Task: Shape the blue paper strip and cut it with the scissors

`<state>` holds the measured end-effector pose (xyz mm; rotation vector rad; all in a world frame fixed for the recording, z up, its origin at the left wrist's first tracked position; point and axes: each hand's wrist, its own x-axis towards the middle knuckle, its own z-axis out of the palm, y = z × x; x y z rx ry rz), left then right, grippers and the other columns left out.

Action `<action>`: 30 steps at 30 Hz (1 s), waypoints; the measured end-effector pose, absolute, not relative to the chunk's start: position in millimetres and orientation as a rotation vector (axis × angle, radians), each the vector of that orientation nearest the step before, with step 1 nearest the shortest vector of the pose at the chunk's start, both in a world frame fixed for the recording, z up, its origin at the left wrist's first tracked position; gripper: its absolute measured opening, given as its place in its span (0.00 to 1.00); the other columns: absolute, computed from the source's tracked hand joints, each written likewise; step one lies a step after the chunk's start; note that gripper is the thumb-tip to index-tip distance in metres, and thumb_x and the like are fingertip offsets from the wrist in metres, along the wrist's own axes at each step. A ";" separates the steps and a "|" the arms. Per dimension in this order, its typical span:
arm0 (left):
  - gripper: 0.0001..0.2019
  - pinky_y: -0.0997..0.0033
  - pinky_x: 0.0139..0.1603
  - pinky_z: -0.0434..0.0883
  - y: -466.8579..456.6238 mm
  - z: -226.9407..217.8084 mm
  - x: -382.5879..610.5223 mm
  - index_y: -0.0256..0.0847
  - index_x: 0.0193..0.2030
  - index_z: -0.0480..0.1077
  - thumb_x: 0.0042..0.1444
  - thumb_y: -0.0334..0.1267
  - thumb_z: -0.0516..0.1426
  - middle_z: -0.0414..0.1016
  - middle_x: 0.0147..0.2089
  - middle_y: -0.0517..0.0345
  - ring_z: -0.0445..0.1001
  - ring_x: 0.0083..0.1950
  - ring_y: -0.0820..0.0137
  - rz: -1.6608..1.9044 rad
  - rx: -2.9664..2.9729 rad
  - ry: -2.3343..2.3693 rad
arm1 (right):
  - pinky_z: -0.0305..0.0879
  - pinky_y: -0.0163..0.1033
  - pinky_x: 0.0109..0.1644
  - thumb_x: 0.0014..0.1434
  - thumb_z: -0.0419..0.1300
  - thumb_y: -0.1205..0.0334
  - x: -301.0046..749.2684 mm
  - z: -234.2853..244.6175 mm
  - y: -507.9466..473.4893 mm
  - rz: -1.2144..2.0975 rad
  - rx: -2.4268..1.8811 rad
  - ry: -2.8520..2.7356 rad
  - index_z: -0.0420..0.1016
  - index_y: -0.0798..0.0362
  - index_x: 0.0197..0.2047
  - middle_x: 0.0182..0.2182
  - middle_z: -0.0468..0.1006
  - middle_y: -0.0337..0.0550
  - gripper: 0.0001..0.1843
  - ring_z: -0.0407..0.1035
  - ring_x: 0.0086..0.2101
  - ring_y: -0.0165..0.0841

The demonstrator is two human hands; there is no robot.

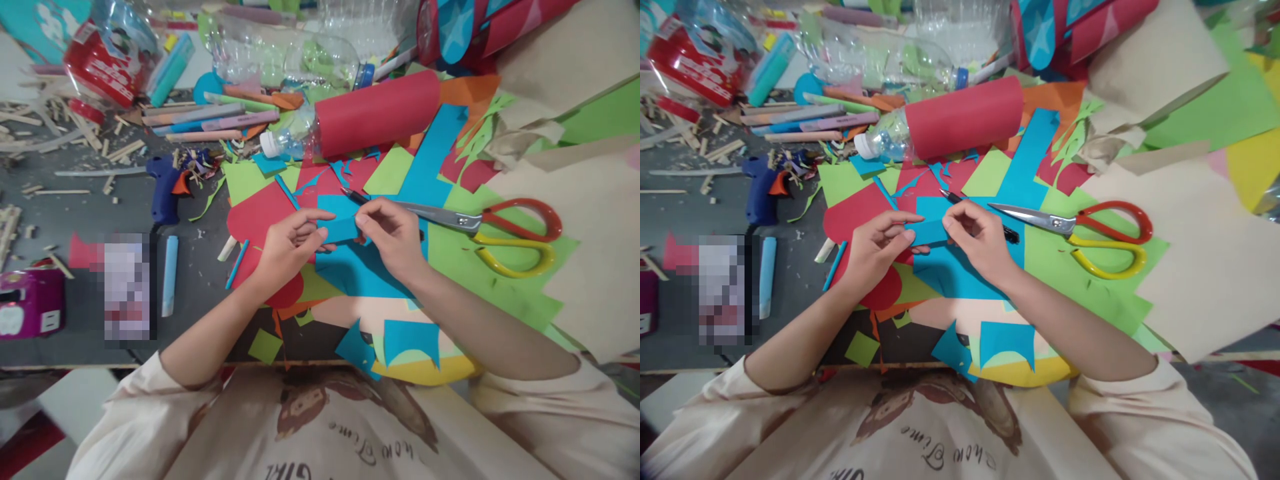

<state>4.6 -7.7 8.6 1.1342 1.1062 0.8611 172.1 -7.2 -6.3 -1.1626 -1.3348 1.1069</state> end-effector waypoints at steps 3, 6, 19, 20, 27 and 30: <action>0.12 0.77 0.31 0.78 -7.4 7.0 4.9 0.39 0.41 0.74 0.51 0.41 0.60 0.62 0.17 0.71 0.70 0.20 0.80 0.896 1.148 1.098 | 0.60 0.33 0.22 0.55 0.60 0.54 172.4 -6.4 -7.1 1.103 -1.182 -1.342 0.66 0.52 0.24 0.18 0.67 0.32 0.13 0.62 0.18 0.24; 0.12 0.78 0.31 0.77 -7.2 5.6 4.0 0.38 0.41 0.74 0.52 0.42 0.60 0.73 0.24 0.65 0.75 0.23 0.78 0.884 1.173 1.108 | 0.60 0.33 0.22 0.55 0.59 0.55 172.6 -6.5 -7.2 1.106 -1.186 -1.345 0.66 0.52 0.24 0.18 0.67 0.32 0.13 0.62 0.18 0.24; 0.13 0.77 0.29 0.77 -7.8 8.1 3.0 0.39 0.42 0.76 0.54 0.44 0.58 0.80 0.30 0.59 0.80 0.28 0.70 0.914 1.232 1.239 | 0.60 0.33 0.23 0.54 0.60 0.46 171.9 -4.8 -7.2 1.188 -1.183 -1.295 0.67 0.51 0.25 0.18 0.66 0.32 0.17 0.63 0.19 0.24; 0.13 0.77 0.29 0.77 -7.6 8.0 2.8 0.39 0.42 0.76 0.54 0.44 0.58 0.80 0.30 0.58 0.80 0.28 0.71 0.927 1.235 1.249 | 0.60 0.33 0.23 0.54 0.60 0.46 172.0 -4.7 -7.0 1.199 -1.180 -1.298 0.67 0.51 0.25 0.18 0.66 0.32 0.18 0.63 0.19 0.24; 0.14 0.76 0.30 0.77 -7.1 8.6 2.8 0.39 0.42 0.76 0.54 0.45 0.59 0.80 0.32 0.58 0.79 0.27 0.72 0.954 1.245 1.266 | 0.60 0.33 0.23 0.53 0.60 0.47 172.2 -5.4 -6.9 1.217 -1.167 -1.314 0.66 0.52 0.24 0.17 0.67 0.33 0.18 0.63 0.19 0.25; 0.14 0.76 0.30 0.77 -7.4 8.5 3.0 0.38 0.42 0.76 0.53 0.45 0.59 0.80 0.32 0.57 0.79 0.27 0.71 0.954 1.238 1.263 | 0.60 0.33 0.23 0.54 0.61 0.48 172.0 -6.0 -7.5 1.208 -1.161 -1.309 0.66 0.52 0.24 0.17 0.67 0.33 0.18 0.63 0.19 0.24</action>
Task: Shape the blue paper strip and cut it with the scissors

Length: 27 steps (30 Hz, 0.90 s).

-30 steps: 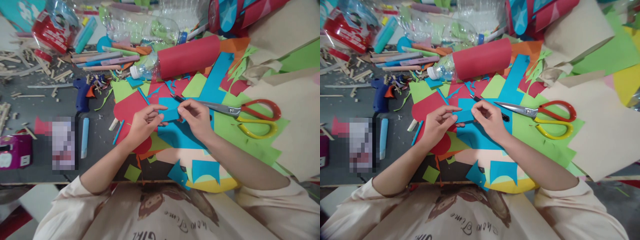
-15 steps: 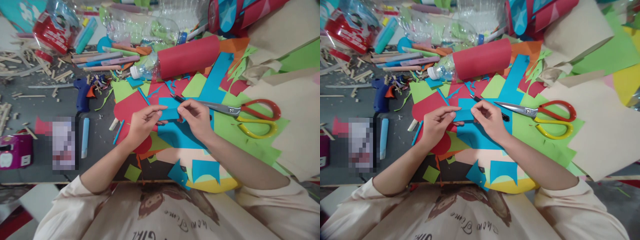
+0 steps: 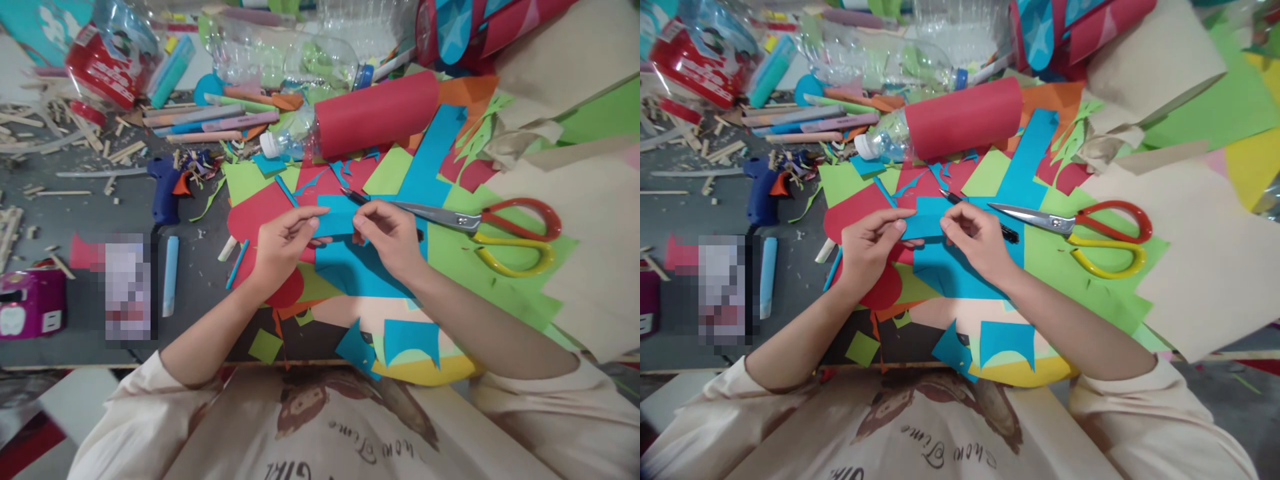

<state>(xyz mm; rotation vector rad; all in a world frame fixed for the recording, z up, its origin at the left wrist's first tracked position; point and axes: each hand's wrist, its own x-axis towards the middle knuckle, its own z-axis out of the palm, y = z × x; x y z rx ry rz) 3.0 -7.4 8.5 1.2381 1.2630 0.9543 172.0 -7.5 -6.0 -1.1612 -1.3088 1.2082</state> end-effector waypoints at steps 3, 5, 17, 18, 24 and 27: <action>0.14 0.77 0.30 0.77 -7.8 8.5 3.3 0.38 0.42 0.76 0.54 0.45 0.59 0.80 0.31 0.58 0.80 0.28 0.71 0.944 1.235 1.251 | 0.60 0.33 0.23 0.54 0.60 0.47 171.9 -6.1 -8.0 1.210 -1.187 -1.311 0.66 0.52 0.24 0.16 0.67 0.33 0.18 0.62 0.19 0.24; 0.14 0.77 0.30 0.78 -8.0 8.5 3.5 0.39 0.42 0.76 0.54 0.45 0.58 0.80 0.30 0.58 0.80 0.28 0.71 0.939 1.235 1.262 | 0.59 0.32 0.23 0.54 0.60 0.47 171.8 -5.3 -7.9 1.209 -1.207 -1.308 0.66 0.52 0.24 0.17 0.67 0.33 0.18 0.61 0.18 0.24; 0.14 0.76 0.31 0.78 -6.8 6.1 2.2 0.39 0.43 0.75 0.54 0.44 0.58 0.80 0.31 0.58 0.80 0.29 0.70 1.014 1.256 1.278 | 0.60 0.33 0.24 0.52 0.61 0.46 171.7 -6.0 -7.7 1.273 -1.202 -1.303 0.67 0.52 0.25 0.18 0.70 0.34 0.18 0.64 0.19 0.24; 0.14 0.76 0.31 0.78 -6.9 6.1 2.5 0.39 0.43 0.75 0.55 0.44 0.58 0.80 0.31 0.58 0.80 0.29 0.70 1.015 1.254 1.275 | 0.60 0.33 0.24 0.52 0.61 0.47 171.7 -6.8 -7.9 1.272 -1.205 -1.305 0.67 0.52 0.25 0.18 0.70 0.34 0.17 0.64 0.20 0.24; 0.14 0.75 0.31 0.78 -7.7 5.8 3.0 0.38 0.43 0.75 0.55 0.44 0.57 0.80 0.32 0.57 0.80 0.30 0.70 1.012 1.253 1.262 | 0.60 0.33 0.24 0.54 0.60 0.48 171.3 -6.9 -8.2 1.268 -1.203 -1.327 0.66 0.52 0.25 0.19 0.70 0.34 0.17 0.64 0.20 0.25; 0.14 0.75 0.32 0.78 -7.5 5.8 3.0 0.39 0.43 0.75 0.55 0.44 0.57 0.80 0.32 0.57 0.80 0.30 0.70 1.010 1.253 1.284 | 0.60 0.33 0.24 0.55 0.59 0.47 171.6 -5.0 -7.9 1.279 -1.202 -1.331 0.66 0.52 0.25 0.19 0.70 0.34 0.17 0.64 0.20 0.25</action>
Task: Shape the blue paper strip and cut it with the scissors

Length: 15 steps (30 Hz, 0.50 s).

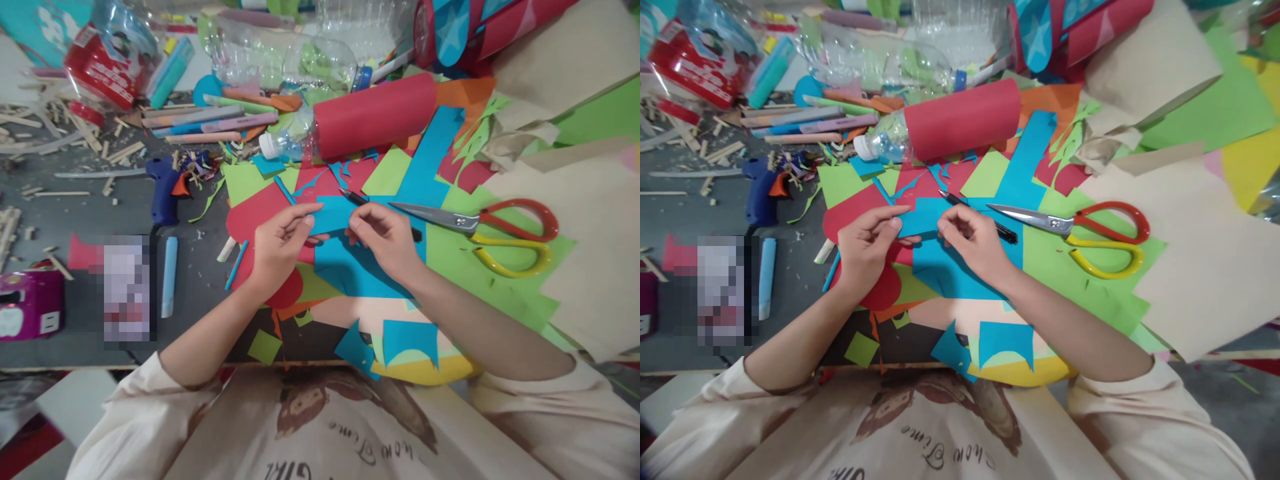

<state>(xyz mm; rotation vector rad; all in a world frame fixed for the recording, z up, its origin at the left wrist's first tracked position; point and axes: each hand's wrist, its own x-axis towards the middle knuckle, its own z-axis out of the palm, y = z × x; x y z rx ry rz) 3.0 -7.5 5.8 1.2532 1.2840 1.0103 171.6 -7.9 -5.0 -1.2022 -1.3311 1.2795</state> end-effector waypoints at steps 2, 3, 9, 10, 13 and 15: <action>0.14 0.75 0.32 0.78 -7.4 5.7 3.1 0.39 0.44 0.74 0.55 0.44 0.57 0.80 0.32 0.58 0.80 0.31 0.69 1.010 1.254 1.288 | 0.60 0.33 0.24 0.55 0.59 0.47 172.0 -4.3 -7.8 1.287 -1.196 -1.342 0.67 0.52 0.25 0.19 0.69 0.34 0.17 0.64 0.20 0.25; 0.14 0.75 0.32 0.78 -7.5 5.6 3.2 0.39 0.44 0.74 0.56 0.44 0.56 0.80 0.32 0.58 0.80 0.31 0.69 1.008 1.255 1.287 | 0.59 0.33 0.24 0.54 0.59 0.47 172.1 -4.4 -7.8 1.288 -1.194 -1.349 0.67 0.52 0.25 0.19 0.69 0.34 0.17 0.63 0.20 0.25; 0.12 0.74 0.33 0.77 -7.8 5.5 3.8 0.40 0.43 0.74 0.56 0.42 0.55 0.78 0.29 0.58 0.80 0.31 0.69 0.989 1.267 1.271 | 0.59 0.33 0.24 0.55 0.59 0.47 172.1 -7.3 -8.1 1.257 -1.210 -1.363 0.65 0.52 0.25 0.19 0.69 0.34 0.17 0.63 0.20 0.25; 0.13 0.74 0.33 0.77 -7.7 5.6 3.7 0.40 0.43 0.73 0.56 0.42 0.55 0.77 0.28 0.59 0.80 0.30 0.70 0.988 1.264 1.265 | 0.59 0.33 0.24 0.55 0.59 0.47 172.1 -7.7 -8.0 1.252 -1.207 -1.357 0.65 0.52 0.25 0.19 0.69 0.34 0.17 0.63 0.20 0.25; 0.14 0.75 0.31 0.76 -6.6 5.5 3.0 0.40 0.45 0.71 0.57 0.43 0.52 0.75 0.27 0.61 0.79 0.30 0.71 1.000 1.217 1.214 | 0.59 0.32 0.23 0.55 0.59 0.47 172.4 -8.0 -7.6 1.249 -1.184 -1.326 0.65 0.52 0.25 0.19 0.68 0.34 0.17 0.62 0.19 0.24; 0.14 0.75 0.30 0.76 -5.7 5.3 2.6 0.41 0.46 0.69 0.57 0.43 0.51 0.73 0.27 0.62 0.79 0.29 0.72 1.003 1.192 1.192 | 0.60 0.32 0.23 0.55 0.59 0.48 172.7 -7.8 -7.4 1.250 -1.173 -1.314 0.65 0.52 0.25 0.19 0.69 0.34 0.17 0.62 0.19 0.23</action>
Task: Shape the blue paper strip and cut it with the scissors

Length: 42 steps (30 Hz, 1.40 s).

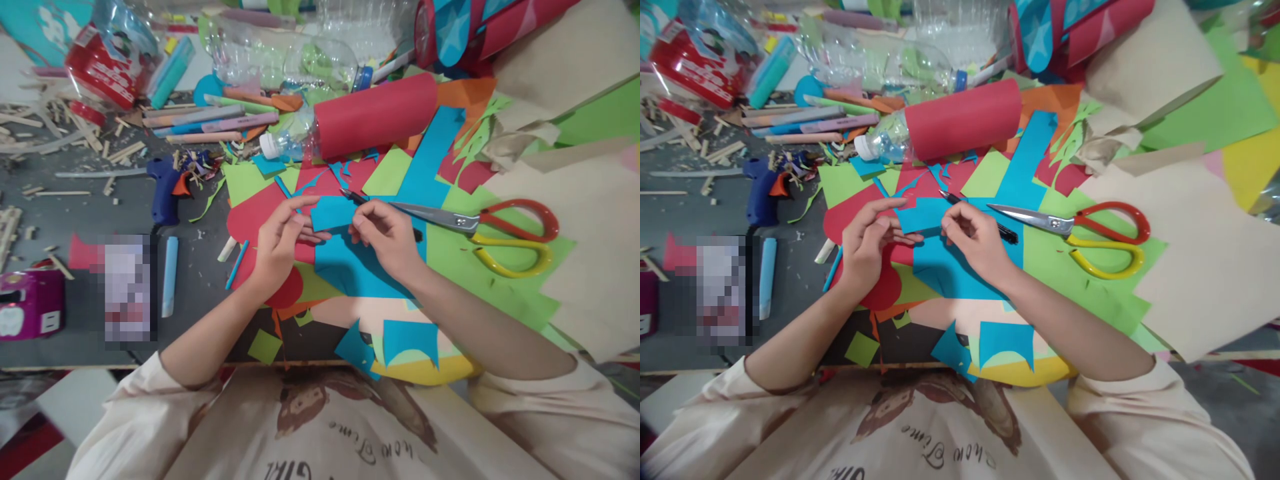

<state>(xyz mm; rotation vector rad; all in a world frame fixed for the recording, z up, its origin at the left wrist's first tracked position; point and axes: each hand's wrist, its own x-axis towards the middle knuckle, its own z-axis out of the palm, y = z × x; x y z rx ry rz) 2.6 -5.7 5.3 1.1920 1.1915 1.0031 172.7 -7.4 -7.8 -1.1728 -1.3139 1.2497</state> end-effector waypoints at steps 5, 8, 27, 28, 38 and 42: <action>0.13 0.75 0.31 0.76 -4.8 5.4 2.3 0.42 0.46 0.67 0.55 0.43 0.54 0.69 0.24 0.66 0.78 0.28 0.73 1.000 1.244 1.225 | 0.60 0.31 0.23 0.55 0.60 0.49 173.2 -7.8 -7.5 1.254 -1.157 -1.286 0.65 0.52 0.25 0.20 0.69 0.34 0.16 0.62 0.19 0.23; 0.13 0.77 0.29 0.75 -5.1 5.1 2.3 0.41 0.45 0.66 0.55 0.43 0.54 0.69 0.24 0.66 0.78 0.27 0.73 1.028 1.259 1.206 | 0.61 0.32 0.24 0.55 0.60 0.49 172.7 -7.8 -7.5 1.271 -1.152 -1.271 0.65 0.52 0.25 0.19 0.68 0.33 0.17 0.62 0.19 0.23; 0.09 0.81 0.28 0.71 -4.2 -1.7 1.8 0.40 0.39 0.64 0.50 0.31 0.56 0.73 0.33 0.62 0.73 0.27 0.80 1.085 1.344 1.093 | 0.60 0.32 0.24 0.54 0.57 0.59 173.2 -3.4 -7.7 1.272 -1.128 -1.367 0.64 0.52 0.24 0.18 0.66 0.32 0.10 0.64 0.19 0.24; 0.10 0.82 0.28 0.70 -4.1 -3.3 1.6 0.41 0.37 0.63 0.48 0.32 0.58 0.73 0.34 0.62 0.73 0.29 0.80 1.100 1.355 1.083 | 0.60 0.32 0.24 0.53 0.57 0.61 173.4 -3.4 -7.8 1.274 -1.107 -1.379 0.63 0.52 0.24 0.18 0.65 0.32 0.09 0.64 0.19 0.24; 0.06 0.73 0.38 0.71 -6.5 -11.1 -2.2 0.40 0.37 0.70 0.52 0.36 0.59 0.75 0.36 0.57 0.74 0.36 0.72 0.992 1.628 0.972 | 0.60 0.33 0.26 0.56 0.52 0.65 174.8 -4.9 -8.9 1.326 -1.037 -1.503 0.64 0.52 0.25 0.20 0.65 0.34 0.08 0.64 0.22 0.25; 0.13 0.75 0.29 0.71 -8.1 -9.2 0.1 0.40 0.46 0.69 0.52 0.35 0.57 0.74 0.38 0.57 0.73 0.30 0.75 0.908 1.493 1.115 | 0.59 0.33 0.27 0.52 0.55 0.68 173.7 -6.0 -9.1 1.301 -1.040 -1.544 0.66 0.51 0.33 0.24 0.68 0.34 0.04 0.63 0.24 0.26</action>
